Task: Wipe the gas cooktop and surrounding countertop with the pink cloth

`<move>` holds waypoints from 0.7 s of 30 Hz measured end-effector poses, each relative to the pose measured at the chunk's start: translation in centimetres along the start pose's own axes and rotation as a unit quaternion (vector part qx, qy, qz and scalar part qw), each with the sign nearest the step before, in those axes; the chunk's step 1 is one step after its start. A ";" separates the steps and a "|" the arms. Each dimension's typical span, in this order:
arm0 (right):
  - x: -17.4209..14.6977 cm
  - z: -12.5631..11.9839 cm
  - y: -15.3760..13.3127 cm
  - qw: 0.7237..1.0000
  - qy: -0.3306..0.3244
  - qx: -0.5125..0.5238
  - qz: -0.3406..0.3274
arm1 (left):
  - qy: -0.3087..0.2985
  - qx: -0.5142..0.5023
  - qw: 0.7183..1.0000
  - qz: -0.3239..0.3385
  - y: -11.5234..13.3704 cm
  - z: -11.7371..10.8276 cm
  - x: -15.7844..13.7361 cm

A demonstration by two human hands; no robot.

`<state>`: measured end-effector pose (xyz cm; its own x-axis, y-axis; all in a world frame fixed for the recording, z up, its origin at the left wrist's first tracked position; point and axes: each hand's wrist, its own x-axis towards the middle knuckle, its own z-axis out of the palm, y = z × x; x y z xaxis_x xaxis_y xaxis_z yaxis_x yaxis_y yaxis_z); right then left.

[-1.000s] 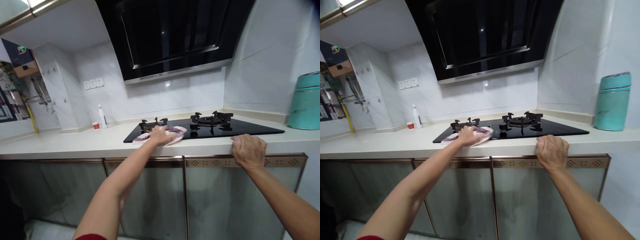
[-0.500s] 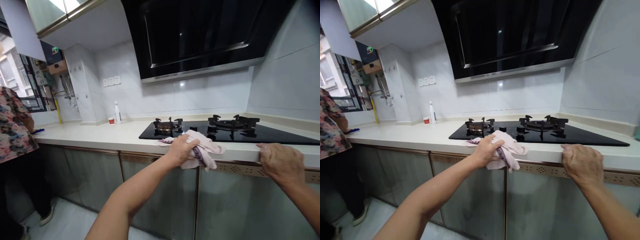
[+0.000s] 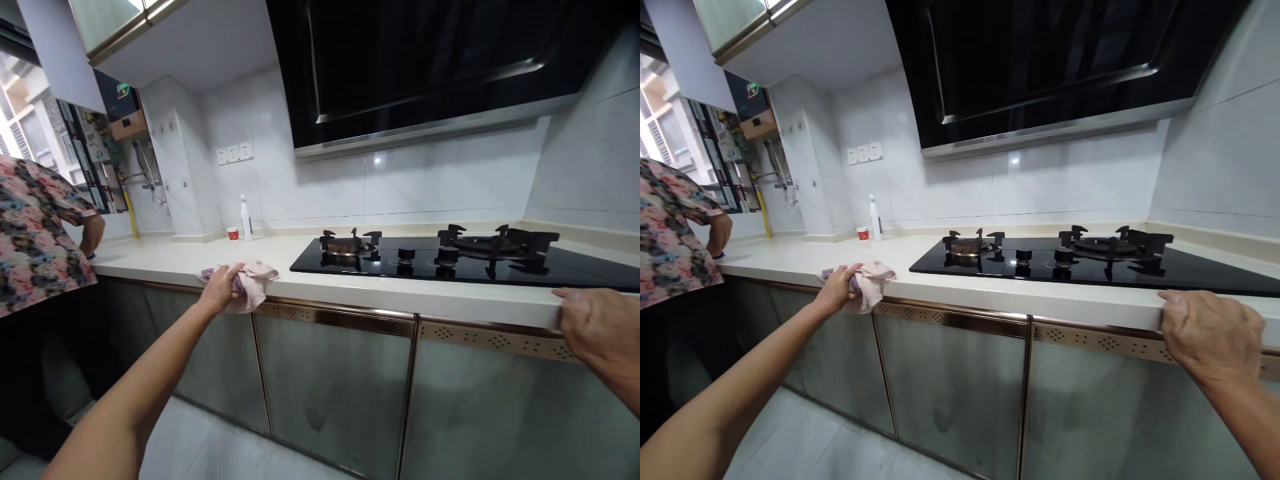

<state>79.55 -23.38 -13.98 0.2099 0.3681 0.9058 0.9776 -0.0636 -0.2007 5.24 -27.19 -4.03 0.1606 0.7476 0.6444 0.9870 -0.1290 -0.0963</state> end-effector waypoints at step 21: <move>0.6 -3.7 -4.5 0.997 -0.051 -0.052 0.009 | 0.057 0.026 0.974 0.216 28.4 3.5 3.9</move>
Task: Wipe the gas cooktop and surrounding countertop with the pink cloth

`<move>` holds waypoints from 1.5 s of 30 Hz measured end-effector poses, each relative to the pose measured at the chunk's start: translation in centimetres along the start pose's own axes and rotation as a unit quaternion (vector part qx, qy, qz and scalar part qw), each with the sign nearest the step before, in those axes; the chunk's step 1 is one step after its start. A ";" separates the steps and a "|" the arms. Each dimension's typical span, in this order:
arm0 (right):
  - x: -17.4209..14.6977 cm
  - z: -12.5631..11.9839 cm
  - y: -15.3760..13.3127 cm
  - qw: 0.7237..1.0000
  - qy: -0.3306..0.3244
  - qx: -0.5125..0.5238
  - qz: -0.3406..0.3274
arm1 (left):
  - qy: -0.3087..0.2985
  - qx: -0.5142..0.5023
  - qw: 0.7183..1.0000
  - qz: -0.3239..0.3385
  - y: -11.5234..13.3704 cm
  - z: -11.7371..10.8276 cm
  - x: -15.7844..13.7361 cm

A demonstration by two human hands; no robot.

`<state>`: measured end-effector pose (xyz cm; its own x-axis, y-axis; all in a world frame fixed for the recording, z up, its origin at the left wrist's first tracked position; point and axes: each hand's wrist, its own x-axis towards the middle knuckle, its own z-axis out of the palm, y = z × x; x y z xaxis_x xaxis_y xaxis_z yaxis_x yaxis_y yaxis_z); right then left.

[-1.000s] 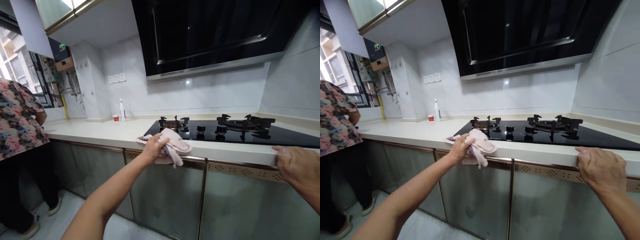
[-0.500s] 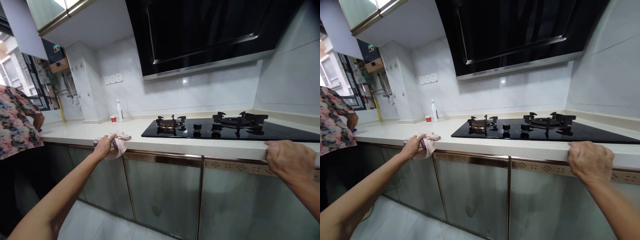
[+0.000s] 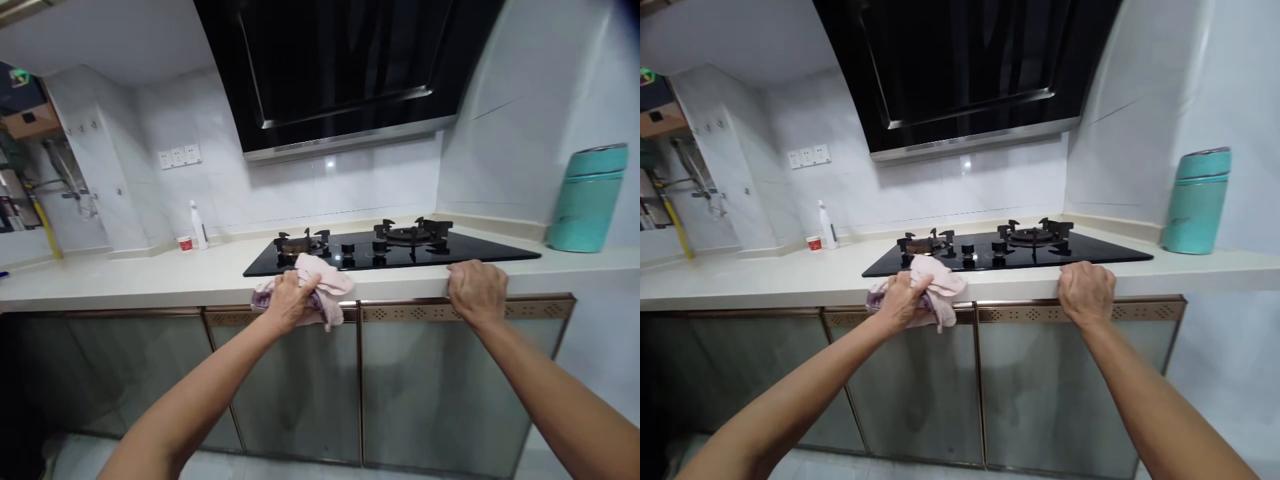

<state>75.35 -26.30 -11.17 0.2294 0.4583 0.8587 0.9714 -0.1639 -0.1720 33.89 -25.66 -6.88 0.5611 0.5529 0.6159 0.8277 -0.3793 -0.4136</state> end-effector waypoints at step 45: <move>7.8 -6.0 14.1 0.963 -0.102 0.020 0.247 | -0.150 -0.210 0.965 -0.050 -1.4 -0.3 8.9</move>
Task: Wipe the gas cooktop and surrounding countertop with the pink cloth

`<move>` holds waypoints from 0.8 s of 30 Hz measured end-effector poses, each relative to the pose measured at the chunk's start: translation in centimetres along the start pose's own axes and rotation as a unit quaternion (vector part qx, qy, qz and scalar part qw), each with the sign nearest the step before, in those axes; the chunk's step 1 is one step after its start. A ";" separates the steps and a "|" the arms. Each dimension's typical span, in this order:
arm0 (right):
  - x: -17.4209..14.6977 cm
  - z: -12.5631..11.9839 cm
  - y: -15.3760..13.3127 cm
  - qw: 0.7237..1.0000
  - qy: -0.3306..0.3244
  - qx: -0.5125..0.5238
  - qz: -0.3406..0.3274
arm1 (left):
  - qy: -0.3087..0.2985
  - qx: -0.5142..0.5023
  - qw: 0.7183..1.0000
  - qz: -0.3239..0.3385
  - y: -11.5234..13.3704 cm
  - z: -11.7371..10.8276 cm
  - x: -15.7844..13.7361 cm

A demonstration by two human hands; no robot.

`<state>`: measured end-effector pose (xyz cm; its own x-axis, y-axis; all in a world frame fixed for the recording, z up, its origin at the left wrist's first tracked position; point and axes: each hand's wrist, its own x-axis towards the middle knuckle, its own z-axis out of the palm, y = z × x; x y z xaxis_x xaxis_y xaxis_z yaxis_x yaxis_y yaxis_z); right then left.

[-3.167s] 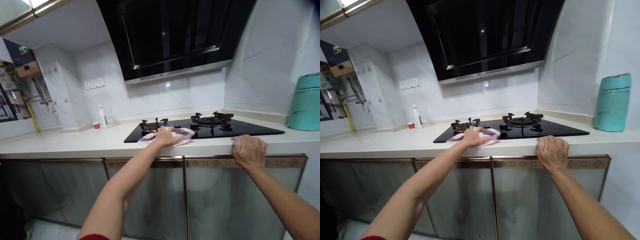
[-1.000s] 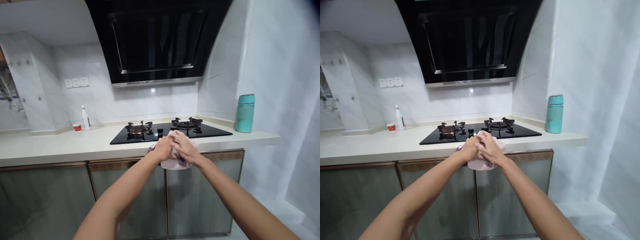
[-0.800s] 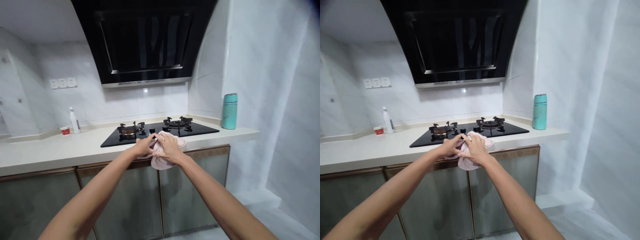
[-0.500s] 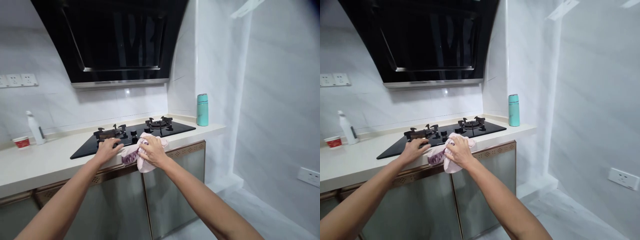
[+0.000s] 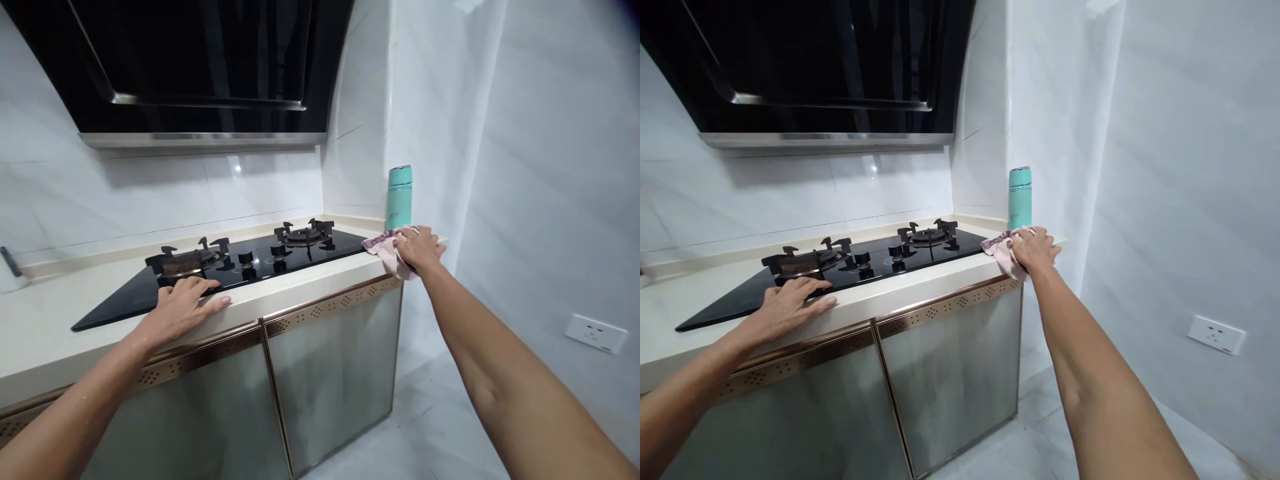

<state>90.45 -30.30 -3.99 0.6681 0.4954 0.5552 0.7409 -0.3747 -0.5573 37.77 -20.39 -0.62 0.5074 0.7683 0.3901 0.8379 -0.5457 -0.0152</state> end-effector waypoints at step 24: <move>-11.9 9.0 -6.4 0.971 0.090 -0.022 -0.222 | 0.018 0.070 0.997 0.000 -2.2 1.3 1.1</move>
<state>77.14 -26.71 -12.62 0.2812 0.4712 0.8360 0.9579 -0.1910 -0.2145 36.73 -17.88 -1.36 0.5013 0.7549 0.4229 0.8596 -0.4906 -0.1431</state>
